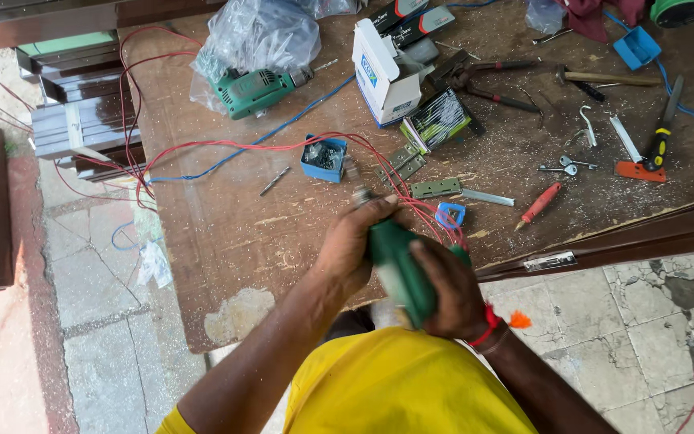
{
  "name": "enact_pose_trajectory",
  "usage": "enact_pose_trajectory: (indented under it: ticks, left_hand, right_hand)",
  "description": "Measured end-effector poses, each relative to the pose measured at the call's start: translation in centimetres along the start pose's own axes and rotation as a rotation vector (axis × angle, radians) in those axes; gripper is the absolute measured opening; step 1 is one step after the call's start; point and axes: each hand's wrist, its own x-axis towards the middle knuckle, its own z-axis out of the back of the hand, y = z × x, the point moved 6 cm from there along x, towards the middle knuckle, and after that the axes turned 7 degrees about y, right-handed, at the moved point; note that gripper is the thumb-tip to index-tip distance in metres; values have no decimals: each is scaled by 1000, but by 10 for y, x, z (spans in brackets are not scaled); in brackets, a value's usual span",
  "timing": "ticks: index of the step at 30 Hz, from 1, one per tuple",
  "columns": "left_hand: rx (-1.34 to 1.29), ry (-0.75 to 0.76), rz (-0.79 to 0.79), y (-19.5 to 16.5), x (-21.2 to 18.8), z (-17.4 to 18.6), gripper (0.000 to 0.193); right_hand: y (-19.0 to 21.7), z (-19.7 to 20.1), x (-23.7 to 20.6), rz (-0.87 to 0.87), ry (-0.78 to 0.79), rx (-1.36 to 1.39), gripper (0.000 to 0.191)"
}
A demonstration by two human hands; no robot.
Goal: The person uses a corded drill to make holes in a brown metal frame on a workbench. They change drill bits, position the frame, and use pliers to clear debris from the drilled holes.
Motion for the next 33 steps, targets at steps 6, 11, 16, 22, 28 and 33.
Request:
enact_pose_trajectory:
  ticks: [6,11,16,22,28,33]
  left_hand:
    - [1872,-268,-620,-108,83,38,19]
    - [2516,-317,-220,-119,168,76,18]
    - [2646,-169,-56,-106,184,69,21]
    - [2590,-215,17,-109,167,64,24]
    - [2628,-188,105,-108,159,62,31]
    - [2643,-191,59,-108,162,72,28]
  right_hand:
    - [-21,33,-56,-299,-292,115,104]
    - [-19,47,-100,-478,-406,250,108]
    - [-12,46,-133,-637,-485,369,109]
    - [-5,47,-148,-616,-493,342,108]
    - [-6,46,-144,-648,-490,462,105]
    - [-2,49,-137,-645,-503,524,105]
